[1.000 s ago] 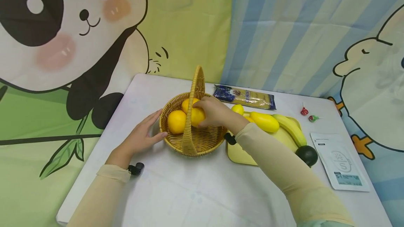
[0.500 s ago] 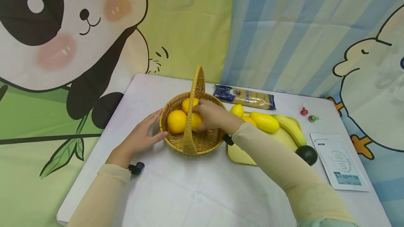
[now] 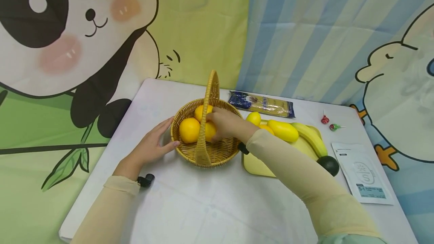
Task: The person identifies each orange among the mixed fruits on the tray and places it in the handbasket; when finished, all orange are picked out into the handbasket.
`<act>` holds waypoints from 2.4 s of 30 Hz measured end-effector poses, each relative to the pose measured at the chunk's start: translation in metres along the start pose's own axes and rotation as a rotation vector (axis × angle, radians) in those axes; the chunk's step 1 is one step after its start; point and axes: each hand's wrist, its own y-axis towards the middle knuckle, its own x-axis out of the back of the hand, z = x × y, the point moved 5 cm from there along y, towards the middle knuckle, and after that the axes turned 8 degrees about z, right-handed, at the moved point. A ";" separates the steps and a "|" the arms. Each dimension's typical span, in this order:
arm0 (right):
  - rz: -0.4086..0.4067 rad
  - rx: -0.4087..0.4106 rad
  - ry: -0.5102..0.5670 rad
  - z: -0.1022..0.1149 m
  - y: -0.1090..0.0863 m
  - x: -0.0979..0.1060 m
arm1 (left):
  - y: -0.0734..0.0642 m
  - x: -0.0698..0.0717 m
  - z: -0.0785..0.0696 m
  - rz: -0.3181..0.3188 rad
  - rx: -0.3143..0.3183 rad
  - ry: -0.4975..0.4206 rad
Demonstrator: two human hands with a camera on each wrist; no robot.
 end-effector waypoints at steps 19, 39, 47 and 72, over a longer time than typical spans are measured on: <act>-0.016 -0.032 0.043 -0.003 -0.019 0.020 | 0.000 -0.004 0.004 -0.014 -0.010 -0.006; -0.408 -0.092 0.262 -0.034 -0.097 0.080 | 0.000 -0.003 0.001 -0.003 0.008 0.006; -0.444 -0.133 0.284 -0.050 -0.119 0.084 | -0.001 -0.002 -0.001 -0.006 0.018 0.008; -0.542 -0.318 0.303 -0.103 -0.165 0.051 | -0.001 -0.001 0.000 -0.019 0.022 0.019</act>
